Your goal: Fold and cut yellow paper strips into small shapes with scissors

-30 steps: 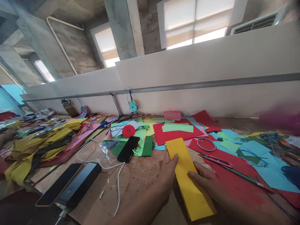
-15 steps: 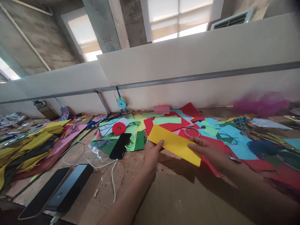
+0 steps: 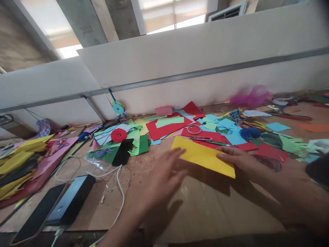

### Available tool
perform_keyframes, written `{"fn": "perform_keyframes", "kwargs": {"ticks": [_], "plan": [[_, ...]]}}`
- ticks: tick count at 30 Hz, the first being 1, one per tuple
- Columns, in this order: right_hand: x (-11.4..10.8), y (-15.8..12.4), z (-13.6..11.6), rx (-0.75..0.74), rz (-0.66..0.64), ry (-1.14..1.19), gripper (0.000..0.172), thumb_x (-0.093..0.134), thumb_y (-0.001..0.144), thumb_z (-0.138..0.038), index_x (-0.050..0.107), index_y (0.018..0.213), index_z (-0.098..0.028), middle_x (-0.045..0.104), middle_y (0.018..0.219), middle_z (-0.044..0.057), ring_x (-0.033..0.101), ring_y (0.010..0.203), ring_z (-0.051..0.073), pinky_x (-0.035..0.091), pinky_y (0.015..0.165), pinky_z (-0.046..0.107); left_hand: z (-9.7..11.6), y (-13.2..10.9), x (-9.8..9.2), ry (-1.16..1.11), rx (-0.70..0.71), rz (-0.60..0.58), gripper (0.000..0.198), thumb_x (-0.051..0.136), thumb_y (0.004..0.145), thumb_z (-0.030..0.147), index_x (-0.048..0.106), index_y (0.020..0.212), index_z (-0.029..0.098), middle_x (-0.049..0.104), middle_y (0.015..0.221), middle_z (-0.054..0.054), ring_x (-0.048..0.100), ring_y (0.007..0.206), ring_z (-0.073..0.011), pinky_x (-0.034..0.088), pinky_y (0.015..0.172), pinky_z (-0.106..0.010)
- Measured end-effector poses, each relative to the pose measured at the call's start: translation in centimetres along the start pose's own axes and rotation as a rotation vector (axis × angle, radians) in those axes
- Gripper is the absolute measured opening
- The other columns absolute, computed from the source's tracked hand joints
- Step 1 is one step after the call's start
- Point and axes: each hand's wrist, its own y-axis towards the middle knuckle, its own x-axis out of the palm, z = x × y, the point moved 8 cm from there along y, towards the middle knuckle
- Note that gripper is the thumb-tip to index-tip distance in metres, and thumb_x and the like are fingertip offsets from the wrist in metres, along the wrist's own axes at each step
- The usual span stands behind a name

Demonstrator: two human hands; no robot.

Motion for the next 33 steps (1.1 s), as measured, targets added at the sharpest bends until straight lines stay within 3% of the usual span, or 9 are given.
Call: {"fn": "perform_keyframes", "kwargs": {"ticks": [4, 6, 8, 10, 13, 18, 23, 29, 33], "plan": [[-0.6, -0.8, 1.4, -0.09, 0.051, -0.084, 0.024, 0.078, 0.071, -0.042, 0.068, 0.083, -0.025, 0.073, 0.084, 0.006, 0.066, 0.072, 0.024, 0.048, 0.061, 0.032, 1.3, -6.2, 6.6, 0.19, 0.057, -0.532, 0.065, 0.06, 0.084, 0.054, 0.037, 0.144, 0.041, 0.026, 0.159, -0.003, 0.023, 0.145, -0.0314, 0.015, 0.117, -0.06], [-0.8, -0.7, 1.5, -0.145, 0.046, -0.131, 0.024, 0.076, 0.074, -0.043, 0.069, 0.087, -0.025, 0.073, 0.086, 0.005, 0.065, 0.074, 0.023, 0.048, 0.063, 0.031, 0.6, -7.6, 7.7, 0.219, 0.043, -0.576, 0.068, 0.058, 0.084, 0.057, 0.035, 0.146, 0.041, 0.021, 0.16, -0.003, 0.02, 0.146, -0.0316, 0.009, 0.117, -0.061], [-0.7, -0.5, 1.8, -0.155, 0.01, -0.132, 0.027, 0.075, 0.074, -0.045, 0.069, 0.09, -0.024, 0.073, 0.087, 0.005, 0.066, 0.074, 0.023, 0.048, 0.064, 0.031, 0.2, -7.8, 7.6, 0.206, 0.053, -0.56, 0.067, 0.059, 0.085, 0.053, 0.036, 0.146, 0.038, 0.024, 0.159, -0.004, 0.024, 0.145, -0.0291, 0.01, 0.118, -0.056], [-0.5, -0.4, 2.2, -0.151, -0.019, -0.117, 0.029, 0.076, 0.073, -0.045, 0.069, 0.089, -0.022, 0.074, 0.086, 0.006, 0.066, 0.073, 0.023, 0.048, 0.063, 0.031, 0.1, -7.3, 6.7, 0.148, 0.031, -0.5, 0.053, 0.054, 0.09, 0.046, 0.047, 0.14, 0.032, 0.042, 0.151, -0.005, 0.038, 0.139, -0.026, 0.022, 0.117, -0.05], [0.3, -0.8, 2.1, -0.166, -0.05, -0.134, 0.031, 0.076, 0.072, -0.046, 0.068, 0.088, -0.02, 0.074, 0.083, 0.007, 0.067, 0.072, 0.024, 0.049, 0.062, 0.032, 0.5, -5.2, 4.3, 0.052, -0.053, -0.245, 0.041, 0.041, 0.097, 0.04, 0.057, 0.131, 0.026, 0.061, 0.132, -0.006, 0.057, 0.119, -0.0212, 0.044, 0.104, -0.037], [2.2, -0.7, -0.5, -0.227, -0.116, -0.19, 0.036, 0.076, 0.071, -0.047, 0.068, 0.092, -0.019, 0.075, 0.087, 0.007, 0.069, 0.076, 0.024, 0.051, 0.065, 0.032, 3.1, 0.8, 3.9, 0.154, 0.095, -0.034, 0.032, 0.048, 0.093, 0.029, 0.065, 0.119, 0.021, 0.062, 0.129, -0.007, 0.054, 0.122, -0.021, 0.039, 0.107, -0.035], [2.8, 3.6, -3.0, -0.289, -0.11, -0.31, 0.034, 0.073, 0.068, -0.04, 0.071, 0.096, -0.021, 0.076, 0.094, 0.006, 0.069, 0.085, 0.026, 0.053, 0.072, 0.035, 0.5, 6.3, 4.7, 0.332, -0.011, 0.203, 0.031, 0.047, 0.092, 0.023, 0.066, 0.117, 0.024, 0.065, 0.124, -0.005, 0.055, 0.12, -0.0199, 0.04, 0.106, -0.033], [0.6, 7.2, -0.4, -0.362, 0.115, -0.521, 0.032, 0.07, 0.068, -0.034, 0.071, 0.096, -0.02, 0.074, 0.091, 0.006, 0.066, 0.084, 0.026, 0.05, 0.069, 0.033, -5.5, 6.3, 8.3, 0.344, -0.085, 0.155, 0.039, 0.054, 0.087, 0.019, 0.06, 0.126, 0.02, 0.064, 0.128, -0.009, 0.057, 0.119, -0.0228, 0.041, 0.104, -0.038], [-0.6, 6.8, 0.2, -0.419, 0.183, -0.637, 0.037, 0.071, 0.066, -0.035, 0.07, 0.1, -0.02, 0.072, 0.1, 0.005, 0.064, 0.088, 0.025, 0.047, 0.07, 0.031, -6.9, 6.1, 9.1, 0.314, -0.069, 0.11, 0.033, 0.052, 0.087, 0.019, 0.067, 0.117, 0.022, 0.062, 0.131, -0.006, 0.054, 0.122, -0.0211, 0.038, 0.107, -0.034]]}}
